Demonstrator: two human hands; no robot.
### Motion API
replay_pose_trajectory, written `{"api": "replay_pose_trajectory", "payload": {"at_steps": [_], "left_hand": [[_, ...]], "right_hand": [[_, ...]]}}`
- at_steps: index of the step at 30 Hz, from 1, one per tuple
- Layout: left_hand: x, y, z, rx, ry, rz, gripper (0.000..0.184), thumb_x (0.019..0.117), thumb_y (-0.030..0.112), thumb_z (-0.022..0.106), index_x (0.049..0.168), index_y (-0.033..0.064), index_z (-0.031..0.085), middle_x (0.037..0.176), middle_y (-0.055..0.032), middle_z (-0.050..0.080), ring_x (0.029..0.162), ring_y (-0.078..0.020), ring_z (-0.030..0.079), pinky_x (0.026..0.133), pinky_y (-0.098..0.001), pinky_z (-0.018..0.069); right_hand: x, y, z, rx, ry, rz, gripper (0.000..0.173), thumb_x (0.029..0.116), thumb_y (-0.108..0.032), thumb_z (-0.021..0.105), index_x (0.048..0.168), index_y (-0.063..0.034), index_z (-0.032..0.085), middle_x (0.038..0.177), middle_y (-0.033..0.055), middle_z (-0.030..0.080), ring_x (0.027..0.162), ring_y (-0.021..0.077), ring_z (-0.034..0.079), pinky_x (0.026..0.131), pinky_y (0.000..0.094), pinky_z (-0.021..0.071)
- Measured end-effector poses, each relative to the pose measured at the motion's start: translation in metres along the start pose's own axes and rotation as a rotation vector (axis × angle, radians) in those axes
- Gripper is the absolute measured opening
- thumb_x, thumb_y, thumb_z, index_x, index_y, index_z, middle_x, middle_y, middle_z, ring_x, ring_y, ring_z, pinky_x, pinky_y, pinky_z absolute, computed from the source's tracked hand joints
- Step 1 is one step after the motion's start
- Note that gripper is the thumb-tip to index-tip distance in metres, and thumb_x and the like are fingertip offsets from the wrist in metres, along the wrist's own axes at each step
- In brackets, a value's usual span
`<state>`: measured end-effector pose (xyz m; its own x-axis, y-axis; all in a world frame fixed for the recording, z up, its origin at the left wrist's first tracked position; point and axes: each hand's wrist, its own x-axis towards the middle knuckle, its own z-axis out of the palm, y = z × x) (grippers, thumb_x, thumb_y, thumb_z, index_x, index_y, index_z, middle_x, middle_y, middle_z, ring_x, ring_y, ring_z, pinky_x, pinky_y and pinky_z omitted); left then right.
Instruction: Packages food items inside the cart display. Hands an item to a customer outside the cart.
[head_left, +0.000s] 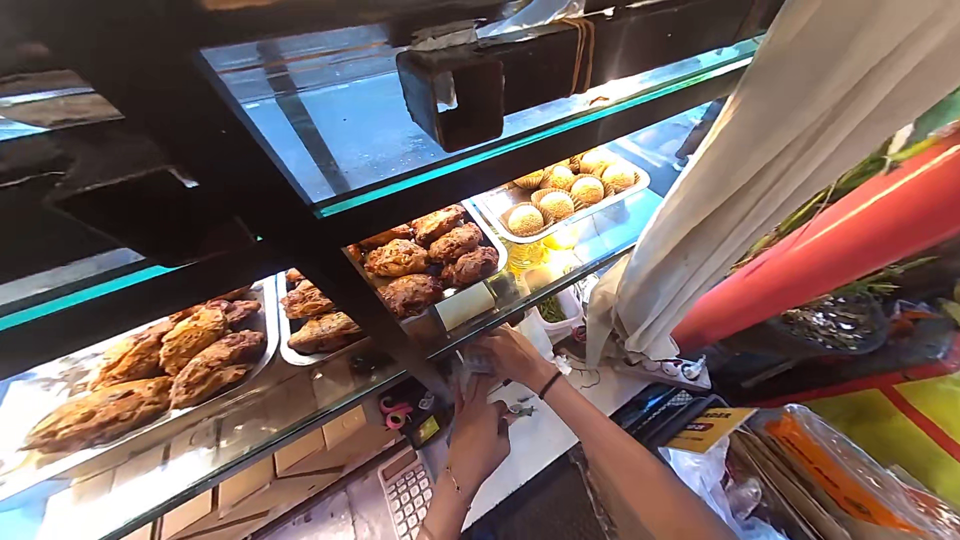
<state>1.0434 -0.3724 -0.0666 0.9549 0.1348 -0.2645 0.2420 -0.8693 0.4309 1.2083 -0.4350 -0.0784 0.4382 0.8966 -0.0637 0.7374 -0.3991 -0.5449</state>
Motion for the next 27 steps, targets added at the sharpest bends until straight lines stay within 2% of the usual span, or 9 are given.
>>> {"api": "replay_pose_trajectory", "payload": {"at_steps": [4,5,9,11,13,17,20,23,27], "left_hand": [[-0.004,-0.001,0.016,-0.092,0.28,0.041,0.018,0.0857,0.018,0.065,0.096,0.0115,0.079,0.151,-0.0175,0.049,0.144,-0.0367,0.041,0.122,-0.0516,0.0285],[-0.001,-0.001,0.014,-0.092,0.318,0.045,0.017,0.0848,0.017,0.066,0.095,0.0122,0.079,0.153,-0.0171,0.048,0.144,-0.0368,0.041,0.121,-0.0508,0.0299],[0.021,-0.003,-0.011,-0.103,0.158,0.017,0.031,0.0933,0.024,0.058,0.112,0.0081,0.077,0.164,-0.0144,0.032,0.156,-0.0311,0.019,0.126,-0.0574,0.0047],[0.033,-0.007,-0.02,-0.116,0.092,-0.011,0.038,0.0949,0.029,0.056,0.121,0.0084,0.073,0.166,-0.0126,0.029,0.157,-0.0286,0.014,0.126,-0.0573,-0.0011],[0.041,-0.009,-0.028,-0.135,0.018,-0.048,0.041,0.0965,0.033,0.055,0.125,0.0084,0.071,0.168,-0.0118,0.025,0.158,-0.0274,0.012,0.126,-0.0558,-0.0032],[0.043,-0.016,-0.027,-0.195,0.0,-0.073,0.046,0.0936,0.037,0.059,0.127,0.0078,0.069,0.168,-0.01,0.026,0.158,-0.0247,0.012,0.126,-0.0539,-0.0039],[0.046,-0.018,-0.024,-0.191,0.028,-0.057,0.051,0.0912,0.04,0.062,0.129,0.007,0.068,0.163,-0.0112,0.035,0.156,-0.025,0.019,0.125,-0.0563,-0.0024],[0.045,-0.018,-0.026,-0.148,-0.02,-0.063,0.05,0.0916,0.043,0.06,0.124,0.0066,0.071,0.16,-0.0129,0.04,0.155,-0.0273,0.021,0.125,-0.0583,-0.0028],[0.046,-0.014,-0.035,-0.119,-0.108,-0.108,0.054,0.0926,0.046,0.058,0.13,0.0078,0.067,0.165,-0.0103,0.031,0.157,-0.025,0.016,0.123,-0.0597,-0.0062]], "right_hand": [[0.014,0.008,0.006,-0.142,0.01,0.016,0.029,0.1034,-0.004,0.05,0.123,-0.0049,0.07,0.121,0.0197,0.069,0.116,0.0365,0.066,0.099,0.0521,0.0534],[0.015,0.012,0.006,-0.163,0.072,-0.001,0.026,0.1029,-0.004,0.051,0.119,-0.0035,0.071,0.118,0.0206,0.07,0.111,0.0369,0.069,0.094,0.0521,0.0558],[0.019,0.01,-0.009,-0.17,0.128,0.07,0.022,0.1008,-0.012,0.059,0.117,-0.0033,0.07,0.122,0.0176,0.067,0.113,0.0346,0.067,0.095,0.052,0.0555],[0.01,0.003,-0.03,-0.015,0.186,0.085,0.024,0.0993,-0.013,0.06,0.12,-0.0022,0.068,0.119,0.0172,0.069,0.113,0.0326,0.067,0.098,0.0512,0.0537],[-0.008,-0.001,-0.055,0.168,0.21,0.047,0.025,0.0964,-0.009,0.063,0.118,-0.0001,0.071,0.116,0.0172,0.071,0.109,0.0293,0.069,0.1,0.0474,0.054],[-0.015,0.003,-0.059,0.096,-0.235,-0.073,0.02,0.0982,-0.007,0.06,0.111,-0.0018,0.074,0.111,0.0156,0.073,0.109,0.0298,0.068,0.101,0.0486,0.0499],[0.001,0.018,-0.022,-0.133,-0.184,-0.194,0.02,0.0914,-0.003,0.069,0.111,0.001,0.072,0.119,0.0184,0.069,0.117,0.0363,0.064,0.103,0.0533,0.0502],[0.011,0.025,-0.009,-0.166,-0.064,-0.278,0.012,0.095,-0.004,0.065,0.102,0.0006,0.073,0.11,0.0175,0.072,0.11,0.0343,0.068,0.099,0.0494,0.0526],[0.016,0.017,-0.033,-0.093,-0.265,-0.176,0.024,0.1038,-0.007,0.05,0.108,0.0042,0.072,0.115,0.0225,0.07,0.115,0.0385,0.065,0.103,0.0526,0.0486]]}}
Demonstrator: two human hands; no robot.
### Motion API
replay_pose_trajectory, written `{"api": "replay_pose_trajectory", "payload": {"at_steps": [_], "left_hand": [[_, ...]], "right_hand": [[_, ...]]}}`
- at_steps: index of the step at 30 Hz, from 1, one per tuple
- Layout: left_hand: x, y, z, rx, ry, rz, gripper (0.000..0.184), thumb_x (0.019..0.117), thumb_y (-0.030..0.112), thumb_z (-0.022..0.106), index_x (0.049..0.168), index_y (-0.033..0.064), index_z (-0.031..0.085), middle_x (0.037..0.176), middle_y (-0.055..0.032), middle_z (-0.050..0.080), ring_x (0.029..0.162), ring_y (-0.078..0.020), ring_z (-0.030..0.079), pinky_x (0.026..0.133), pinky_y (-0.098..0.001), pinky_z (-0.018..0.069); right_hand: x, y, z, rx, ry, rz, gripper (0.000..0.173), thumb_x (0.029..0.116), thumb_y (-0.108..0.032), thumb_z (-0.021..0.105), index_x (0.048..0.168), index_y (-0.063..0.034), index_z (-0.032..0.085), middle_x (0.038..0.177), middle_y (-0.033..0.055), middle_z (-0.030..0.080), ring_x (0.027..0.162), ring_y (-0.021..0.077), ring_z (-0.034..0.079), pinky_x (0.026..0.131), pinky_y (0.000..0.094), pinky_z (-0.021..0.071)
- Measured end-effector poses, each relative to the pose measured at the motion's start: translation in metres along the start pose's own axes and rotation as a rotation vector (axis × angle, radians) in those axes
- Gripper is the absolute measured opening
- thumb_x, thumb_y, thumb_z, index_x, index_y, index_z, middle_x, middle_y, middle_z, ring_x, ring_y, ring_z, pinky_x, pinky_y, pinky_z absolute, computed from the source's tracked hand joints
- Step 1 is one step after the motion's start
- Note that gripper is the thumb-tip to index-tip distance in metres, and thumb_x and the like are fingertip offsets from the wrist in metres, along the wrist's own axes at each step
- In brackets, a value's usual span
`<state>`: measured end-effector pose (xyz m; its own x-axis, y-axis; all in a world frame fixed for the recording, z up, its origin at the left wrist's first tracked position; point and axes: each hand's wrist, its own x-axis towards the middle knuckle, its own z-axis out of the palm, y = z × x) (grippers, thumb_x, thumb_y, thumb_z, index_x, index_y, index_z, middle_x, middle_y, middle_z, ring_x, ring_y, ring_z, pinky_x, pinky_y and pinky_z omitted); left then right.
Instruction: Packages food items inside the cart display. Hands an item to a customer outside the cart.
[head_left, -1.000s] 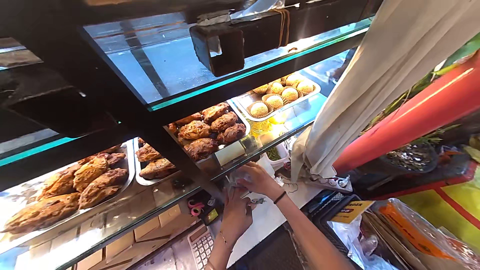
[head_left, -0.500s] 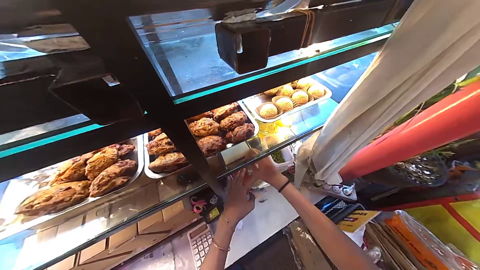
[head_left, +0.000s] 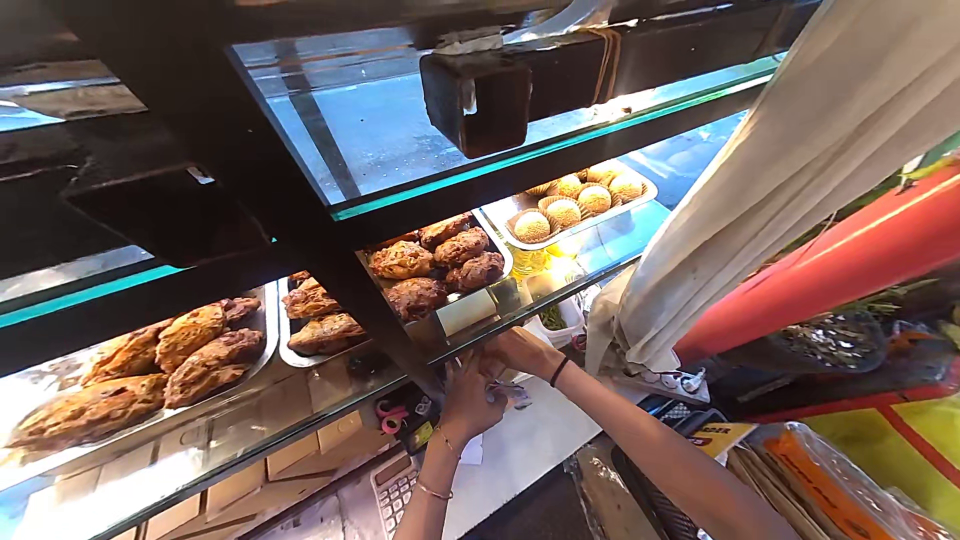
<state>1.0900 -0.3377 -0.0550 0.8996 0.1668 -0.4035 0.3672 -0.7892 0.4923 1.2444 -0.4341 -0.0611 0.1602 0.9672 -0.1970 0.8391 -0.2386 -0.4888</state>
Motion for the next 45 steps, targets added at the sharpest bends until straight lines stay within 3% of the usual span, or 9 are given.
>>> {"api": "replay_pose_trajectory", "payload": {"at_steps": [16,21,24,28,31,33,36,42,45], "left_hand": [[0.001,0.0,-0.003,0.006,-0.046,-0.021,0.055,0.0926,0.047,0.059,0.132,0.0091,0.066,0.167,-0.0085,0.028,0.157,-0.0242,0.015,0.123,-0.0611,-0.0043],[0.0,-0.002,-0.002,-0.028,-0.034,-0.02,0.054,0.0914,0.049,0.058,0.126,0.0093,0.069,0.156,-0.0101,0.046,0.152,-0.0256,0.03,0.124,-0.0613,-0.0004],[0.0,0.003,-0.007,-0.035,-0.072,-0.044,0.054,0.0933,0.05,0.058,0.119,0.0037,0.071,0.164,-0.0112,0.034,0.156,-0.0249,0.02,0.124,-0.0594,-0.0043],[-0.004,-0.003,0.006,-0.062,0.073,0.048,0.053,0.0915,0.043,0.061,0.134,0.0108,0.066,0.164,-0.0093,0.035,0.157,-0.0259,0.015,0.124,-0.0613,-0.0044],[-0.027,-0.006,0.044,-0.166,0.528,0.205,0.031,0.0828,0.019,0.07,0.111,0.0077,0.078,0.139,-0.0191,0.062,0.142,-0.0403,0.045,0.12,-0.0621,0.0263],[-0.044,-0.003,0.067,-0.235,0.75,0.23,0.033,0.0741,0.006,0.07,0.106,0.0012,0.076,0.116,-0.0204,0.07,0.114,-0.0407,0.065,0.097,-0.055,0.0534],[-0.047,-0.001,0.096,-0.305,0.732,0.214,0.029,0.079,0.004,0.066,0.105,-0.0031,0.075,0.108,-0.0187,0.073,0.103,-0.0343,0.07,0.092,-0.0483,0.0572],[0.003,-0.013,0.066,-0.551,0.659,0.07,0.027,0.0947,0.006,0.058,0.113,-0.0086,0.071,0.147,-0.0302,0.049,0.137,-0.0415,0.049,0.114,-0.049,0.0426],[0.02,-0.01,0.035,-0.875,0.6,-0.179,0.036,0.105,0.017,0.051,0.127,-0.0094,0.061,0.129,-0.0263,0.062,0.124,-0.0319,0.059,0.109,-0.0466,0.0449]], "right_hand": [[-0.004,-0.005,-0.007,0.084,0.052,-0.007,0.021,0.0997,-0.013,0.062,0.104,0.0056,0.071,0.107,0.0236,0.071,0.107,0.0379,0.067,0.099,0.0532,0.0488],[-0.033,-0.002,-0.004,0.834,0.46,0.091,0.031,0.1057,-0.01,0.05,0.129,0.0074,0.061,0.123,0.0165,0.068,0.117,0.0188,0.065,0.106,0.0355,0.0506],[-0.038,-0.005,-0.001,1.495,0.699,0.235,0.026,0.1092,-0.011,0.037,0.129,-0.0039,0.052,0.106,0.0065,0.07,0.095,0.0174,0.071,0.084,0.041,0.0605],[-0.03,-0.008,0.003,0.843,0.404,0.344,0.037,0.1106,-0.019,0.039,0.132,0.0051,0.057,0.109,0.0171,0.068,0.101,0.0212,0.067,0.095,0.0395,0.0539],[-0.008,-0.014,0.006,0.507,0.234,0.313,0.041,0.1105,-0.022,0.037,0.135,0.0042,0.058,0.126,0.0243,0.065,0.123,0.031,0.062,0.109,0.0472,0.0446],[0.005,-0.014,0.006,0.452,0.21,0.27,0.043,0.1109,-0.023,0.038,0.138,0.0043,0.058,0.137,0.0251,0.061,0.134,0.0318,0.055,0.116,0.046,0.0384],[0.009,-0.016,0.007,0.438,0.197,0.217,0.042,0.1094,-0.024,0.042,0.139,0.0016,0.056,0.139,0.0227,0.059,0.135,0.029,0.054,0.117,0.0432,0.0384],[-0.049,-0.033,-0.004,0.886,0.913,0.454,0.031,0.1021,-0.006,0.047,0.126,0.0096,0.059,0.108,0.0195,0.07,0.098,0.022,0.071,0.089,0.0414,0.0599],[-0.074,-0.042,0.008,0.871,1.396,0.515,0.031,0.1087,-0.016,0.045,0.122,0.0076,0.058,0.1,0.0165,0.068,0.084,0.0198,0.072,0.074,0.0383,0.0633]]}}
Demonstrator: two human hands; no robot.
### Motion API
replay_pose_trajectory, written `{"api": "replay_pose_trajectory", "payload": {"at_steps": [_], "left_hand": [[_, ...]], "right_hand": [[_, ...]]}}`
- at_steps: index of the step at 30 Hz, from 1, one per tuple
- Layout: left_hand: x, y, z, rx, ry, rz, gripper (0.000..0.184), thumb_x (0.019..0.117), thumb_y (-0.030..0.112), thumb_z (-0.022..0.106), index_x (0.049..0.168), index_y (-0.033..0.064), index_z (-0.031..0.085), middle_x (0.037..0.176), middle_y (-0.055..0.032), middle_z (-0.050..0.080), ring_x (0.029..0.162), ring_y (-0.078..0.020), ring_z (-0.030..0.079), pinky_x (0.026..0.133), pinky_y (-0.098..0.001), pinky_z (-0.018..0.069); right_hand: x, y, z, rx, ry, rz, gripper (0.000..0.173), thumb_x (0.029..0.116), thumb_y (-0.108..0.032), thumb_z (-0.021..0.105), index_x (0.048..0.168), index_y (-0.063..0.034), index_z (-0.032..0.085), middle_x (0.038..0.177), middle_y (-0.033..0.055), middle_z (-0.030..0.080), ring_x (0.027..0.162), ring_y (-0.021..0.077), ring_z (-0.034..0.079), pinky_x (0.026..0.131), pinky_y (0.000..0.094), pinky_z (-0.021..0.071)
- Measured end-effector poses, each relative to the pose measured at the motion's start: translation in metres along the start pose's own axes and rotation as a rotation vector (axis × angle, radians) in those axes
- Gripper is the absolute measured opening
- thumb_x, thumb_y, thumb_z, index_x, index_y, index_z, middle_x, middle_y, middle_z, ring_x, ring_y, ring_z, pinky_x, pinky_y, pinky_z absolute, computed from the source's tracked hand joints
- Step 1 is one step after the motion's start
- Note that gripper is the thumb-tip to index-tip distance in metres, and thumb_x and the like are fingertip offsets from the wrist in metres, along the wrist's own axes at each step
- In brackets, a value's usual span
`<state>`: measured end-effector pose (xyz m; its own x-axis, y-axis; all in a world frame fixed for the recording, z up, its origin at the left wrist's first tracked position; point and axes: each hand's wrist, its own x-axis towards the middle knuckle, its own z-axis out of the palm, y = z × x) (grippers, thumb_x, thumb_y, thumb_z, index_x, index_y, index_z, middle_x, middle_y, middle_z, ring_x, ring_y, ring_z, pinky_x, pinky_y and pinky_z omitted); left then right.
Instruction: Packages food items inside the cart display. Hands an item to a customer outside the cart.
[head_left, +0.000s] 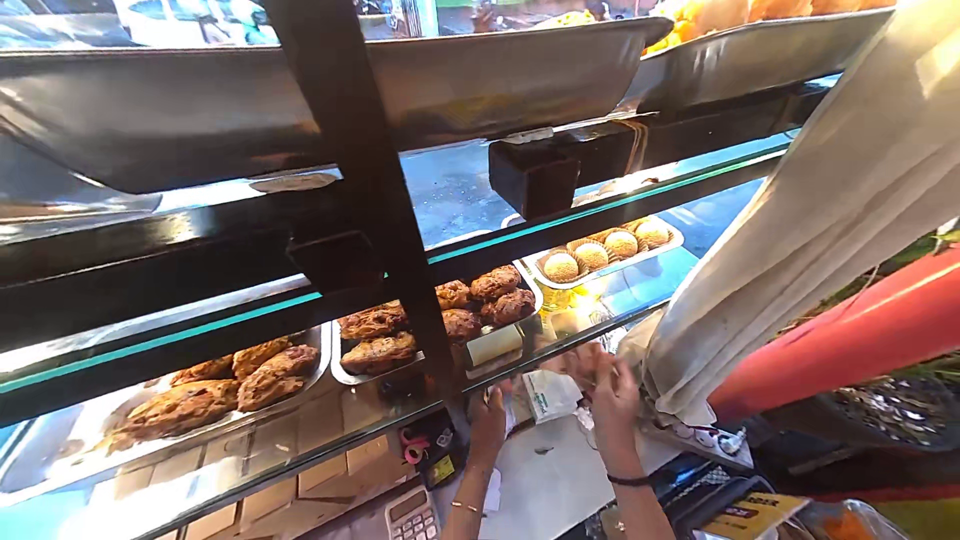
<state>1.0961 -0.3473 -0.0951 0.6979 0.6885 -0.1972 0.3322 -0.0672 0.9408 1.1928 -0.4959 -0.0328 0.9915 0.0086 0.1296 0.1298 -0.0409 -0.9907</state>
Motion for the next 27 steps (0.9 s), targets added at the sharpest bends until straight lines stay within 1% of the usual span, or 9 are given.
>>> {"api": "replay_pose_trajectory", "payload": {"at_steps": [2,5,9,13,16,19,22,24,27], "left_hand": [[-0.004,0.009,0.0,-0.212,-0.036,-0.15,0.037,0.102,0.018,0.06,0.127,-0.0092,0.059,0.119,-0.023,0.066,0.114,-0.0256,0.063,0.102,-0.0422,0.0494],[-0.053,0.023,-0.016,-0.496,-0.149,-0.251,0.034,0.0932,0.006,0.066,0.122,-0.0084,0.055,0.098,-0.0145,0.069,0.087,-0.0172,0.069,0.08,-0.036,0.0596],[-0.128,0.036,-0.072,-0.73,-0.097,-0.223,0.02,0.0914,-0.008,0.054,0.11,-0.0026,0.059,0.085,-0.0047,0.074,0.077,-0.0112,0.072,0.074,-0.0312,0.0626],[-0.196,0.04,-0.152,-0.603,0.072,0.01,0.025,0.0818,-0.011,0.065,0.102,0.0034,0.064,0.084,0.0083,0.074,0.08,0.0002,0.07,0.079,-0.0242,0.0604],[-0.229,0.023,-0.22,-0.482,0.234,0.217,0.016,0.0854,-0.004,0.068,0.097,0.0063,0.067,0.083,0.0095,0.072,0.079,0.0016,0.068,0.077,-0.0234,0.0586],[-0.261,0.012,-0.301,-0.365,0.383,0.325,0.05,0.0825,-0.005,0.07,0.13,-0.0103,0.055,0.118,-0.0051,0.071,0.108,-0.0053,0.067,0.099,-0.0285,0.0555],[-0.292,-0.013,-0.388,-0.343,0.499,0.375,0.083,0.0777,-0.01,0.072,0.15,-0.0138,0.031,0.148,-0.0208,0.052,0.128,-0.0216,0.06,0.109,-0.0382,0.0518],[-0.321,-0.034,-0.446,-0.281,0.612,0.347,0.095,0.0747,-0.01,0.072,0.155,-0.0106,0.022,0.153,-0.0217,0.045,0.128,-0.0209,0.059,0.107,-0.0371,0.0523],[-0.373,-0.065,-0.525,-0.236,0.833,0.299,0.098,0.0775,-0.005,0.075,0.157,-0.0092,0.018,0.151,-0.0211,0.048,0.125,-0.0188,0.062,0.106,-0.0366,0.0535]], "right_hand": [[-0.031,0.001,-0.011,-0.071,-0.004,-0.276,0.027,0.1071,-0.015,0.045,0.112,0.0076,0.059,0.101,0.0124,0.067,0.093,0.0143,0.067,0.081,0.031,0.0584],[-0.091,0.011,-0.022,-0.151,-0.408,-0.614,0.021,0.109,-0.019,0.048,0.11,-0.0075,0.066,0.127,0.0076,0.071,0.128,0.0205,0.063,0.111,0.041,0.0526],[-0.151,-0.013,-0.024,-0.147,-0.698,-0.633,0.034,0.1116,-0.023,0.04,0.102,-0.0089,0.069,0.13,0.0081,0.072,0.135,0.0248,0.059,0.124,0.0564,0.0333],[-0.211,-0.067,0.024,-0.043,-0.567,-0.544,0.013,0.0944,-0.02,0.075,0.1,-0.0088,0.071,0.101,0.0037,0.072,0.107,0.0134,0.068,0.103,0.0354,0.0538],[-0.26,-0.092,0.082,0.075,-0.638,-0.379,0.062,0.0866,-0.023,0.084,0.132,0.0038,0.052,0.12,0.0123,0.061,0.111,0.0139,0.062,0.096,0.0319,0.0551],[-0.314,-0.117,0.147,0.203,-1.031,-0.094,0.068,0.0951,-0.014,0.071,0.147,0.0132,0.036,0.132,0.021,0.059,0.115,0.0188,0.064,0.095,0.0343,0.0582],[-0.381,-0.142,0.206,0.252,-1.442,0.273,0.021,0.1009,-0.008,0.061,0.118,0.0039,0.065,0.099,0.0078,0.076,0.089,0.0143,0.074,0.084,0.0356,0.0634],[-0.435,-0.156,0.244,0.248,-1.654,0.344,0.013,0.1012,-0.008,0.06,0.1,0.0001,0.071,0.085,0.0044,0.075,0.077,0.0131,0.073,0.077,0.0348,0.0631],[-0.534,-0.177,0.305,0.293,-1.848,0.35,0.011,0.1003,-0.006,0.06,0.098,-0.0015,0.07,0.084,0.0035,0.074,0.076,0.0125,0.072,0.075,0.0339,0.0629]]}}
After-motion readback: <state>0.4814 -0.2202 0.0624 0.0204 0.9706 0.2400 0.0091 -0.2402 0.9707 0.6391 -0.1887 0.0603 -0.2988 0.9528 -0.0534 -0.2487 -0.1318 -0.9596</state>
